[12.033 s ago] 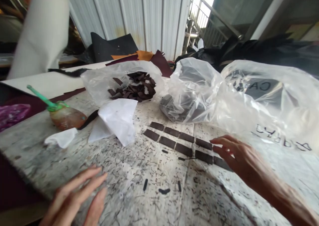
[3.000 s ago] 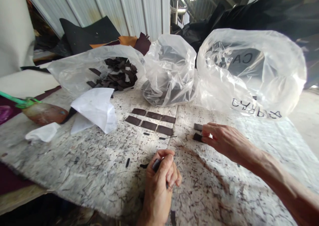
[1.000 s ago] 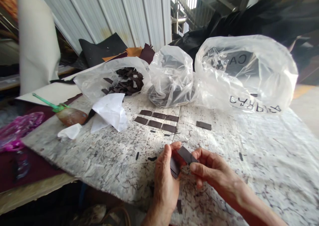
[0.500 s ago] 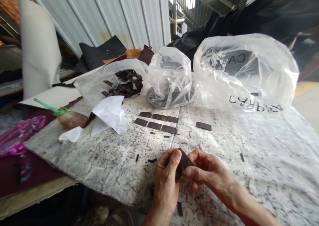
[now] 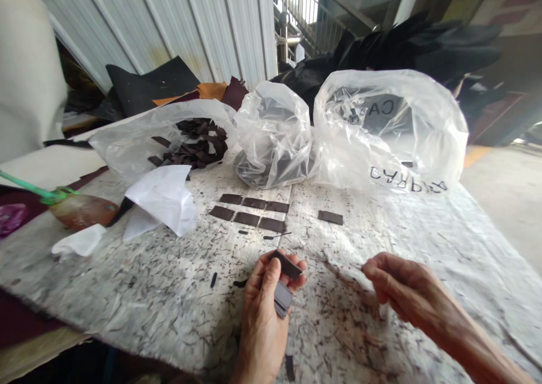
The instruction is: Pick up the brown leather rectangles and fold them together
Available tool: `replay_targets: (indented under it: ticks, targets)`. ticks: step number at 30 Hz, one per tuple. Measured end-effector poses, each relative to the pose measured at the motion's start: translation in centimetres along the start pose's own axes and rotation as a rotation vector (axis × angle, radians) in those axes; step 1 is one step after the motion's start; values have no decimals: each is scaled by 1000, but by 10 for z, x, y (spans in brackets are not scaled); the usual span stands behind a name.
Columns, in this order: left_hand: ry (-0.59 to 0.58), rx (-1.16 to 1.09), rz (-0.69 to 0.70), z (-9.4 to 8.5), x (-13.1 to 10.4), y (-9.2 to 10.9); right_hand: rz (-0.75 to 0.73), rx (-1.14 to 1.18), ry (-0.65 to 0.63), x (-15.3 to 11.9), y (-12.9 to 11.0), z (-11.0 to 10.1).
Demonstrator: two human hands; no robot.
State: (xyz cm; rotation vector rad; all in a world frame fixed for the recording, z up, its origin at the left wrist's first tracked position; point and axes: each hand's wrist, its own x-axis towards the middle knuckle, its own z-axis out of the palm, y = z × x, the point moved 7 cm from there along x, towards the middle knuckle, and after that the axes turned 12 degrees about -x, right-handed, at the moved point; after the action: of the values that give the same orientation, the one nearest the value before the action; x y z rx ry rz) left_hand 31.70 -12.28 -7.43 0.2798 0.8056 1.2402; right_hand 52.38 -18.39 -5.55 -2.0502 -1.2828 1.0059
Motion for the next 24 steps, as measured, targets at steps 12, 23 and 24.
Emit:
replay_targets:
  ticks: [12,23,24]
  targets:
    - [-109,-33,-19,10,1,4,-457,-853,520,47,-61,-29]
    - [-132,-21,-20,8,2,2,-498,-937,383,67,-75,-13]
    - [-130,-21,-21,8,2,2,-492,-936,361,67,-77,-14]
